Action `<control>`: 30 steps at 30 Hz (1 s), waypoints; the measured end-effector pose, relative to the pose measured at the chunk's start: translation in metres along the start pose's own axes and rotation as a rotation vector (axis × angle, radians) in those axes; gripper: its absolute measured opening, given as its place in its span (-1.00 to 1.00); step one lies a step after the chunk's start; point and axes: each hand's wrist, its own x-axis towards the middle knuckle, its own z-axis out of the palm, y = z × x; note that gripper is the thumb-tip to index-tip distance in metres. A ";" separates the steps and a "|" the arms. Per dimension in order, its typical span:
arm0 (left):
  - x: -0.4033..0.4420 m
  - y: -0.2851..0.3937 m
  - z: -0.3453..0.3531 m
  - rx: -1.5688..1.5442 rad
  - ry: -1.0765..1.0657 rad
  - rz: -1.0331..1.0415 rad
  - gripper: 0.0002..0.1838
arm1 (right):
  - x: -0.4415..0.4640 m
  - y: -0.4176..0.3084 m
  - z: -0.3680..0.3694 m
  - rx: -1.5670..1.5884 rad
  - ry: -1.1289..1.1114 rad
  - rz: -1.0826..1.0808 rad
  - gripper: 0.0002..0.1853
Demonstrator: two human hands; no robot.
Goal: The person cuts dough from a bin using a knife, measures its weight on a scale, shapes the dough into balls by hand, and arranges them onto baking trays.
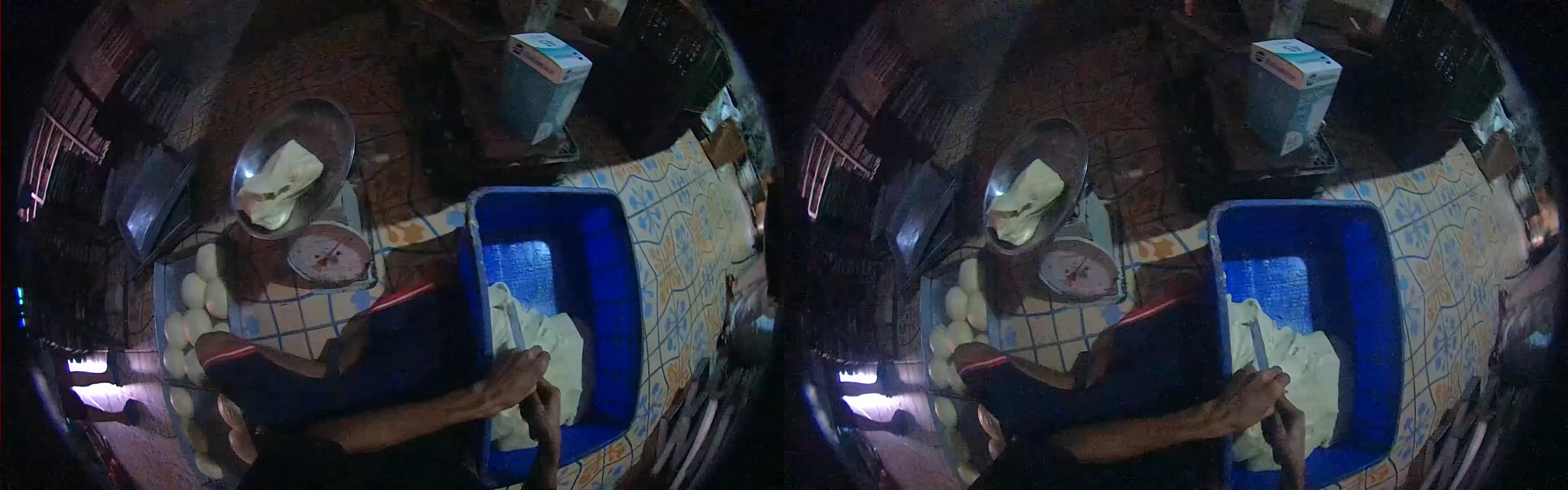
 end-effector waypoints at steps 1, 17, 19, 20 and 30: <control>-0.002 0.001 0.002 -0.161 0.051 0.010 -0.78 | -0.017 -0.015 -0.001 0.075 0.021 0.037 -0.61; -0.127 -0.156 -0.306 -0.044 0.940 0.106 -0.33 | 0.052 0.003 -0.001 -0.157 0.246 -0.286 -0.57; -0.149 -0.197 -0.319 0.025 0.976 -0.073 -0.33 | 0.078 0.026 -0.011 -0.071 0.181 -0.307 -0.55; -0.159 -0.214 -0.323 0.090 0.995 -0.239 -0.31 | 0.083 0.026 -0.007 -0.098 0.219 -0.304 -0.55; -0.236 -0.283 -0.288 0.273 1.341 -0.686 -0.36 | 0.093 0.047 -0.017 -0.354 0.412 -0.317 -0.53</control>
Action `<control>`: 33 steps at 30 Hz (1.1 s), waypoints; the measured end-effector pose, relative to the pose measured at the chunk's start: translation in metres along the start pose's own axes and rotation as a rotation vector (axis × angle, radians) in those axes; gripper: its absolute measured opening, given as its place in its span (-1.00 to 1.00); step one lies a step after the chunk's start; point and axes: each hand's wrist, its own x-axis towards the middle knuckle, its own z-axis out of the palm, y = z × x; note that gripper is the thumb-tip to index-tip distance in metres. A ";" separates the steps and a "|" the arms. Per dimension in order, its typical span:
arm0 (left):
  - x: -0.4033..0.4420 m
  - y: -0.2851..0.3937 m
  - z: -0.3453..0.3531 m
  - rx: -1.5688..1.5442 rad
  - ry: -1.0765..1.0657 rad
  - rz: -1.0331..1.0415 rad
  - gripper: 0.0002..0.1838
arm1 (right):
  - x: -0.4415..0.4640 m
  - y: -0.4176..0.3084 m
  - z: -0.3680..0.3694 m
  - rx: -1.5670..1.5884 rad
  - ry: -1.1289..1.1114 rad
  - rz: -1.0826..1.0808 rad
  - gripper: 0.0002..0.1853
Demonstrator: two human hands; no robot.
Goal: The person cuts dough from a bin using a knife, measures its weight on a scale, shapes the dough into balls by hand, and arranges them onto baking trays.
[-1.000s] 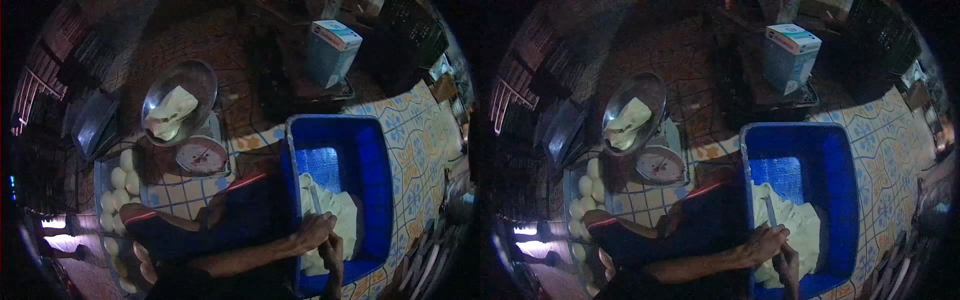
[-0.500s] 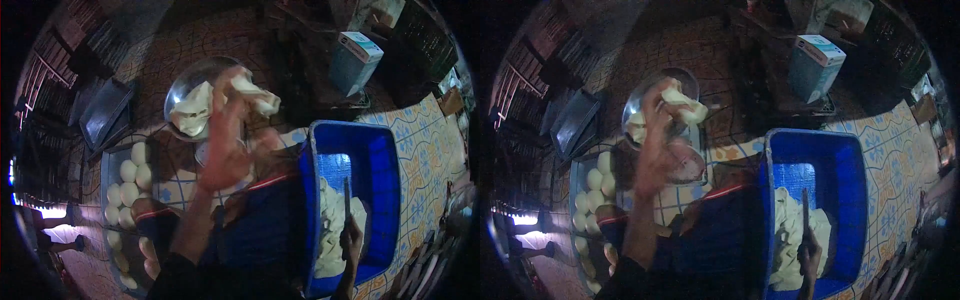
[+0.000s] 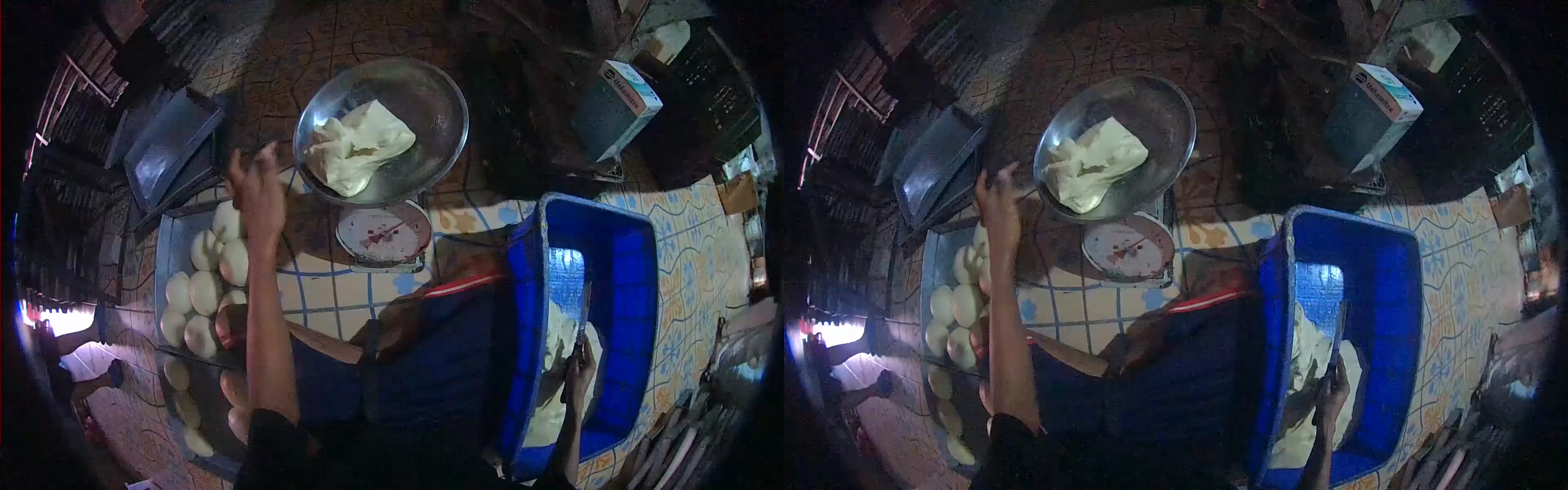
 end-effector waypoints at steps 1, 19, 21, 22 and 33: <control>-0.006 -0.009 0.002 -0.201 0.032 -0.099 -0.43 | -0.002 0.002 0.000 -0.007 0.006 0.008 -0.53; -0.161 0.114 -0.002 -0.641 -0.156 -0.038 -0.88 | -0.007 0.038 -0.010 -0.321 0.058 -0.182 -0.60; -0.150 0.101 0.001 -0.661 -0.123 -0.060 -0.88 | 0.007 -0.009 -0.005 0.209 0.055 0.168 -0.60; -0.140 0.099 0.004 -0.780 0.019 -0.246 -0.84 | 0.010 -0.052 0.003 -0.125 0.111 -0.235 -0.59; -0.067 0.073 0.077 -1.436 0.074 -0.478 -0.54 | 0.053 -0.426 0.283 -0.279 -0.868 -1.664 -0.53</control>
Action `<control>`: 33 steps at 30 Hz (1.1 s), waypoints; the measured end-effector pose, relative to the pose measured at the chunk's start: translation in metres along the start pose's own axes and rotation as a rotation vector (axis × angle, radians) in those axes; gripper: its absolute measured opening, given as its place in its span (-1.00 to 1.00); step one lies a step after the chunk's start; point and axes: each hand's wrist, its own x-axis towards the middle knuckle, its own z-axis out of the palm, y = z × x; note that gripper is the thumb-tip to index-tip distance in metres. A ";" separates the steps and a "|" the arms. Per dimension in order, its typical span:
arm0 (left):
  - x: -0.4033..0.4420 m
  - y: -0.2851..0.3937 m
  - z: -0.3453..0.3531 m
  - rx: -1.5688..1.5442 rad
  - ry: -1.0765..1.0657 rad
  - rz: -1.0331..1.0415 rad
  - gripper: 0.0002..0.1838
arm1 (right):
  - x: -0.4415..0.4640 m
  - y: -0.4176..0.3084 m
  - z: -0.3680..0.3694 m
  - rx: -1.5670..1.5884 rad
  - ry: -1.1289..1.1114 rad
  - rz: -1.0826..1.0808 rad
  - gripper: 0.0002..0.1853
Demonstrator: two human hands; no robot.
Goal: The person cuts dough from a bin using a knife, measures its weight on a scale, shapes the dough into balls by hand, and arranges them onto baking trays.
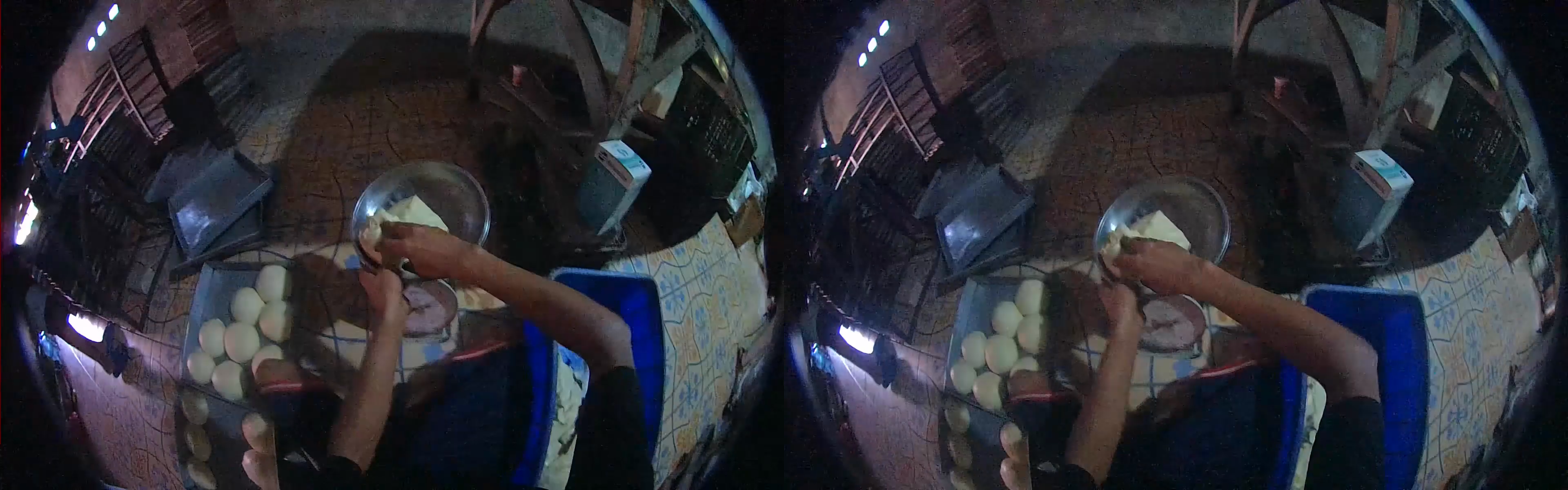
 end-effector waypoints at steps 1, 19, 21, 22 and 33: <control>0.014 -0.014 -0.008 0.137 0.101 0.053 -0.55 | 0.012 0.001 0.004 -0.109 -0.067 0.052 -0.53; 0.032 0.009 0.006 0.716 0.301 -0.095 -0.65 | 0.013 0.029 -0.068 1.608 0.916 0.533 -0.50; 0.013 0.015 0.006 0.071 0.040 0.202 -0.50 | 0.012 0.018 -0.071 1.636 0.932 0.476 -0.48; 0.027 -0.011 0.000 0.068 0.042 0.204 -0.50 | 0.012 0.015 -0.074 1.676 0.965 0.416 -0.47; 0.054 -0.038 -0.017 -0.108 0.164 0.005 -0.63 | 0.002 0.065 -0.034 1.791 1.140 0.218 -0.45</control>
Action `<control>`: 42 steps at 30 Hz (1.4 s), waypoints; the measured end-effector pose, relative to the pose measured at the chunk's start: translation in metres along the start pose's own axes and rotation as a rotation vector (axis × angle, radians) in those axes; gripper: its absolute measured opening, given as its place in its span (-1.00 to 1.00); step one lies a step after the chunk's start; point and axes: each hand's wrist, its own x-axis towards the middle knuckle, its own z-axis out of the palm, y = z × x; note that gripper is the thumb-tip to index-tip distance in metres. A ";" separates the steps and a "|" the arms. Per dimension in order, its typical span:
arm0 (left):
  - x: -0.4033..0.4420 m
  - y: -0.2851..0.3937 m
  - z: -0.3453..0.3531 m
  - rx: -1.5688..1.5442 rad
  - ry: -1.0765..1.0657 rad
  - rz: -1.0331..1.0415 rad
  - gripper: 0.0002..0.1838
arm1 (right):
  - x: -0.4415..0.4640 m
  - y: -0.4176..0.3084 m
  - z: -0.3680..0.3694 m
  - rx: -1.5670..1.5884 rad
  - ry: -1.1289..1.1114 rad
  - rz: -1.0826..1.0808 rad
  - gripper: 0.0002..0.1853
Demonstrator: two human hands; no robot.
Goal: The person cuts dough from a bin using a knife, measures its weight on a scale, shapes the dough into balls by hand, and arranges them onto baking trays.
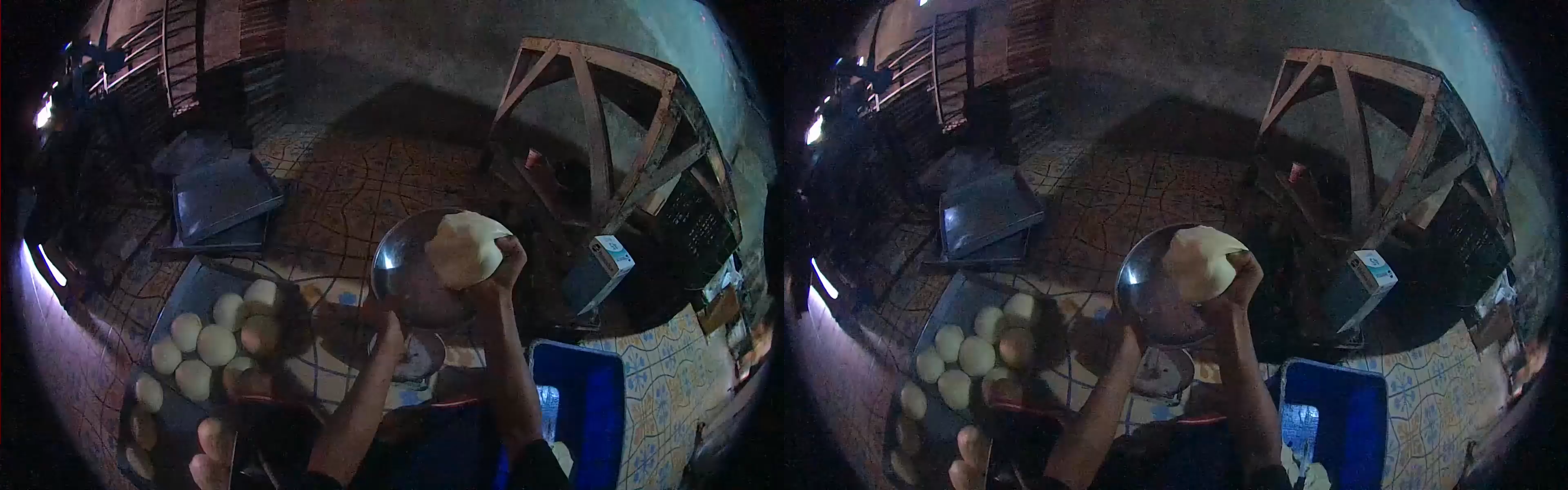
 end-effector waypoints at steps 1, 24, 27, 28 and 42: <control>-0.004 0.001 0.000 -0.006 0.012 -0.003 -0.63 | -0.012 -0.009 0.014 -0.072 -0.029 -0.058 -0.45; -0.022 0.055 0.027 0.808 0.031 0.266 -0.75 | -0.150 -0.091 0.087 -0.132 -0.057 -0.366 -0.62; -0.034 0.057 0.037 0.313 0.041 -0.091 -0.71 | -0.171 -0.089 0.088 -0.160 0.010 -0.293 -0.64; -0.044 0.070 0.050 0.108 -0.028 -0.165 -0.65 | -0.179 -0.088 0.088 -0.161 0.030 -0.271 -0.65; -0.206 0.099 -0.110 1.298 -1.020 -0.031 -0.28 | -0.284 0.053 0.004 -0.312 0.038 0.376 -0.63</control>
